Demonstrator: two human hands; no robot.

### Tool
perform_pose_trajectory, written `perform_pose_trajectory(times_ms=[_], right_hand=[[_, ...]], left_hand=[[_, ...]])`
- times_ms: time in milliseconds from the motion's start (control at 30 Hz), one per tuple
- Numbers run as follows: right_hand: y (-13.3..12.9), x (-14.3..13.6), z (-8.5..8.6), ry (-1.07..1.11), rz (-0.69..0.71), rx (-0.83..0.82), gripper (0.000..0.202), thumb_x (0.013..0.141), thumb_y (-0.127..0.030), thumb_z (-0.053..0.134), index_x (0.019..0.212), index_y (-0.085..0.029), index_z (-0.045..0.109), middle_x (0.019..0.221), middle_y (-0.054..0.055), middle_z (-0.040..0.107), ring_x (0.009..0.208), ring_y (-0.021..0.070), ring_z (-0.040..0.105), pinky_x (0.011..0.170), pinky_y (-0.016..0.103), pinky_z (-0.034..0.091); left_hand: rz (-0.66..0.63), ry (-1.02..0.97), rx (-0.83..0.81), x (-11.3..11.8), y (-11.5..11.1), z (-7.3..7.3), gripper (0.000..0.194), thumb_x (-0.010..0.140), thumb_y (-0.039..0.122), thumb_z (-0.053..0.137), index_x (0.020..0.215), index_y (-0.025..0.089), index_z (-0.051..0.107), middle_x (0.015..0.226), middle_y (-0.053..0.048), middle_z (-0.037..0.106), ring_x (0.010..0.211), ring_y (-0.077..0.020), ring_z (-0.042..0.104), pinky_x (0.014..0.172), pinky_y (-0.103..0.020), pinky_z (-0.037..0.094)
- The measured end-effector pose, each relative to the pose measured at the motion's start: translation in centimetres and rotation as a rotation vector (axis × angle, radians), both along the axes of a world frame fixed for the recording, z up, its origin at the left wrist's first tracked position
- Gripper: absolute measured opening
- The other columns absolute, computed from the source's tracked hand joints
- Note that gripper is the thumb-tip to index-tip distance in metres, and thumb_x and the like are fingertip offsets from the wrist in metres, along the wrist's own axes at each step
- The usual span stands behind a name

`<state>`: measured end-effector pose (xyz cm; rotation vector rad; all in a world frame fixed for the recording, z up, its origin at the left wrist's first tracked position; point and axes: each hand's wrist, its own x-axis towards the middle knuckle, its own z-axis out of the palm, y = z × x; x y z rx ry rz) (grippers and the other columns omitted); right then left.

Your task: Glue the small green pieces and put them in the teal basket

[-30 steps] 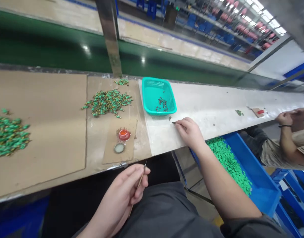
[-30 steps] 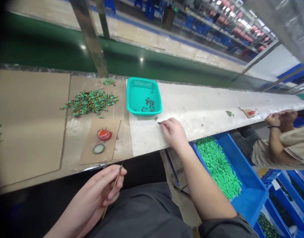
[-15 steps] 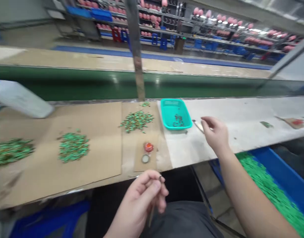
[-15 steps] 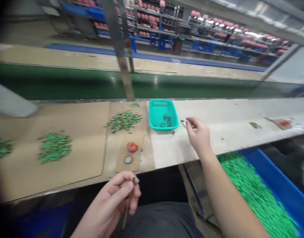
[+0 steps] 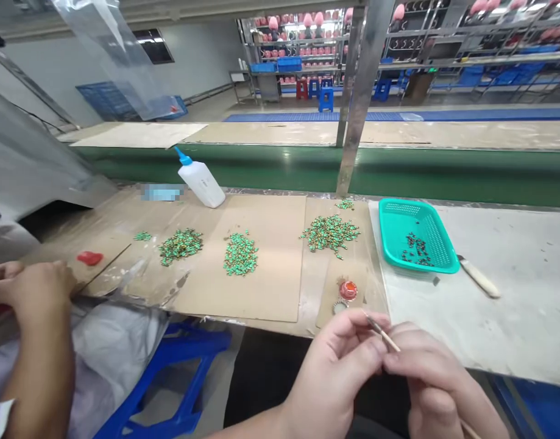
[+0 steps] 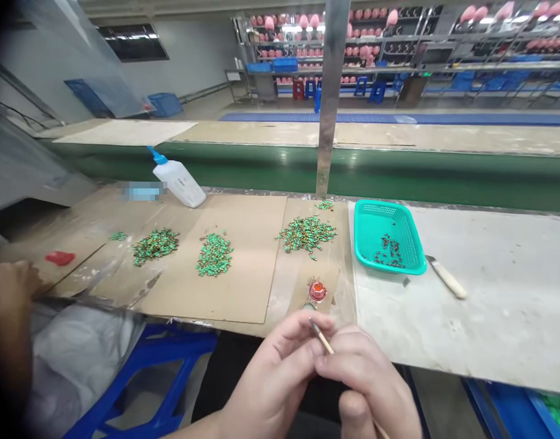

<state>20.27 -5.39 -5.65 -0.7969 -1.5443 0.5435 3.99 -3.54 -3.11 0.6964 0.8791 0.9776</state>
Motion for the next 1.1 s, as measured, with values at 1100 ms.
perform_pose_trajectory(times_ms=[1100], right_hand=[[4.5,5.2,-1.7,0.282,-0.252,-0.435,0.016,0.112,-0.042,0.089,0.104,-0.029,0.095,0.098,0.006,0.086,0.086,0.0221,0.085,0.081,0.035,0.073]], left_hand=[[0.052,1.428,0.325,-18.2,21.5,2.1,0.044,0.103,0.07,0.068,0.081,0.032,0.071,0.098,-0.004,0.092,0.097,-0.0305,0.09,0.079,-0.043,0.065]])
